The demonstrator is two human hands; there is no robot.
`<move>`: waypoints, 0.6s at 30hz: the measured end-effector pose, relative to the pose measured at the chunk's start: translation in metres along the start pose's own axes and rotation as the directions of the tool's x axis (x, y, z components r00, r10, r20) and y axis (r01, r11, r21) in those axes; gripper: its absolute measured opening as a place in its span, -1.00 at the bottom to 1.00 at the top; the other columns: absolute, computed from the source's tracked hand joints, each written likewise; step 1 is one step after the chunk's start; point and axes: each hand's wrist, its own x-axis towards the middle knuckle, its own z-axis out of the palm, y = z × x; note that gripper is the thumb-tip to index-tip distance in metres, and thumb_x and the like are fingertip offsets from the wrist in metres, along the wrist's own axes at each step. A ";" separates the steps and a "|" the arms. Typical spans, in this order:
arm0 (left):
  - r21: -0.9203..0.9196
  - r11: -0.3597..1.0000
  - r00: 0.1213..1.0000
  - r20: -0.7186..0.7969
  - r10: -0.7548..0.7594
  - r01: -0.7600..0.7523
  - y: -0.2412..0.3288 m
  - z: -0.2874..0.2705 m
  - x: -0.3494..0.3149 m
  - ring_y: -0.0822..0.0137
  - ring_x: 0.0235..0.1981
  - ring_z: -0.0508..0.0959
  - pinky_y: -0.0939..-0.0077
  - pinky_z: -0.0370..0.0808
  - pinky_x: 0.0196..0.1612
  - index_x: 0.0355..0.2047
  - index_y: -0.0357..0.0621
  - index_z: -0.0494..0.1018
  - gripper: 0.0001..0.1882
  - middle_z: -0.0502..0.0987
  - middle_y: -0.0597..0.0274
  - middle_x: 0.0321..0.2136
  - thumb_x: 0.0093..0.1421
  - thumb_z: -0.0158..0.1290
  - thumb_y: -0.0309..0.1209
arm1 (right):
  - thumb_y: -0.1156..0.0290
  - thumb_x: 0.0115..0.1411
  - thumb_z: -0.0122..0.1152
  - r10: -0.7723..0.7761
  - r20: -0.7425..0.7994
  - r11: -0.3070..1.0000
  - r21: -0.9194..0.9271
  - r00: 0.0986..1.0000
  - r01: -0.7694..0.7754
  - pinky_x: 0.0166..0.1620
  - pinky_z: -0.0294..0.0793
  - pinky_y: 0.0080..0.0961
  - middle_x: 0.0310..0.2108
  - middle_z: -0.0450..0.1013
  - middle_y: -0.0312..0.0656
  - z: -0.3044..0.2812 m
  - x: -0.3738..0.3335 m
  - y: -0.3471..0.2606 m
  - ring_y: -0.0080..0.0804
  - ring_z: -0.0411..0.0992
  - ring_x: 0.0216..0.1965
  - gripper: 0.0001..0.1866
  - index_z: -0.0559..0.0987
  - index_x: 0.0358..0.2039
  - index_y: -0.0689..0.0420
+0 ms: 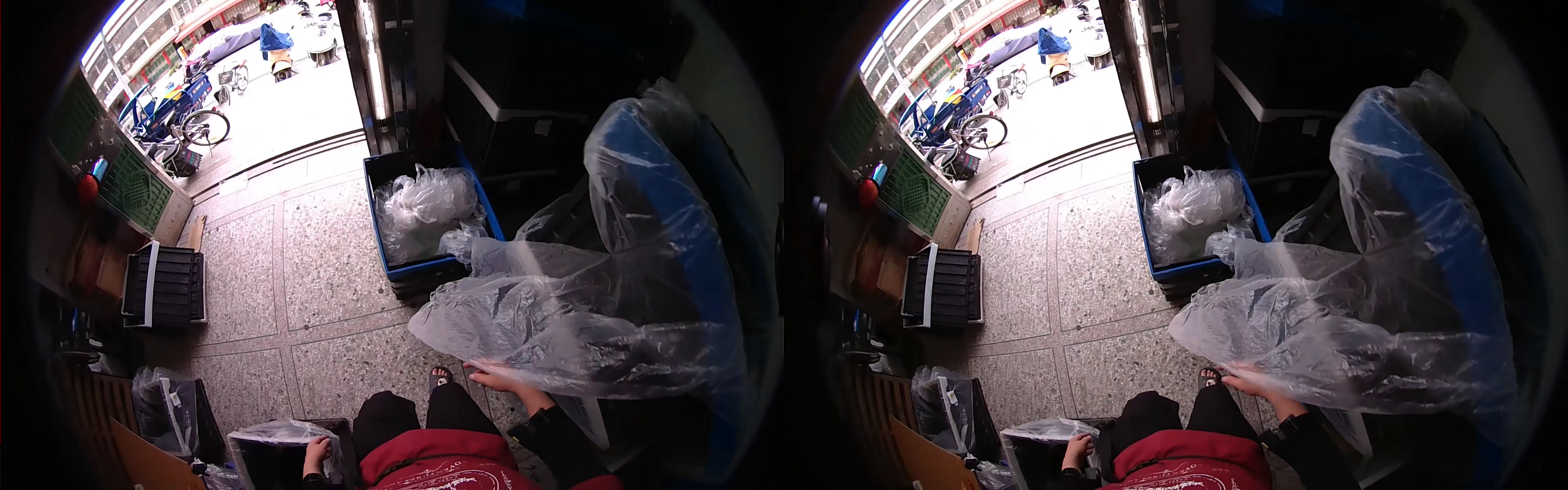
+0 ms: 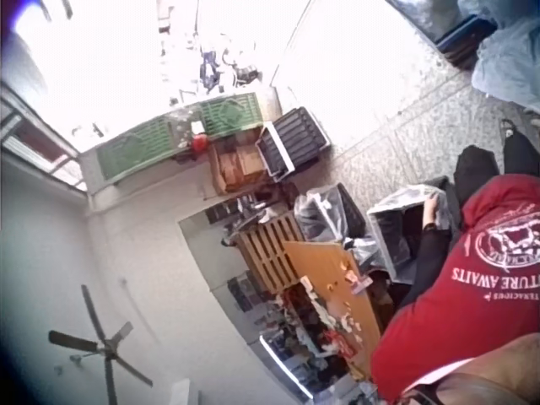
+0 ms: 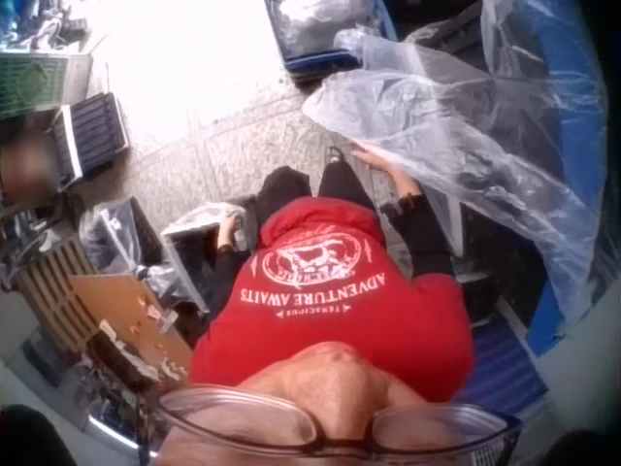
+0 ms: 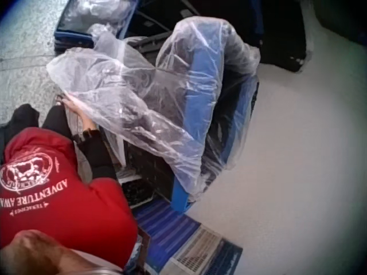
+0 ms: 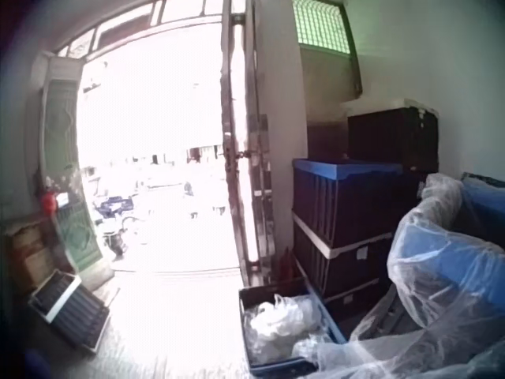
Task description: The person sorts black rubber parts from a large sack into a blue crate lined with a plastic bag. They also move a red stool, handle a cardboard box, and pick up scattered parts from the floor to place them into a purple basket.
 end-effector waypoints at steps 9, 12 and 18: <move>0.234 0.972 0.999 -0.037 0.005 0.004 0.129 0.007 0.049 0.54 -0.56 0.42 0.64 0.35 -0.57 -0.15 -0.15 0.45 -0.70 0.47 0.36 -0.52 0.11 0.02 -0.33 | 0.39 0.08 0.13 0.143 -0.195 0.903 0.427 0.970 -0.048 -0.33 0.44 -0.60 0.07 0.16 -0.10 -0.028 0.160 -0.069 -0.50 0.42 -0.28 -0.19 -0.13 0.25 0.00; 0.641 0.684 0.836 -0.118 0.536 -0.348 0.179 -0.016 0.106 0.40 -0.57 0.48 0.51 0.43 -0.46 -0.18 -0.20 0.45 -0.63 0.54 0.18 -0.46 0.07 0.01 -0.23 | 0.55 0.07 0.09 0.226 -0.554 0.897 0.439 0.801 0.050 -0.28 0.40 -0.57 0.20 -0.04 0.01 -0.038 0.188 -0.068 -0.44 0.40 -0.27 -0.15 -0.21 0.24 0.00; 0.321 0.852 0.828 -0.257 0.499 -0.414 0.329 0.031 0.130 0.10 -0.24 0.50 0.34 0.42 -0.18 -0.18 -0.08 0.45 -0.65 0.52 0.05 -0.29 0.01 -0.02 -0.26 | 0.41 0.06 0.11 0.403 -0.404 0.903 0.321 0.821 -0.286 -0.24 0.30 -0.54 0.06 0.19 0.03 -0.061 0.240 -0.113 -0.42 0.30 -0.21 -0.21 -0.07 0.24 -0.11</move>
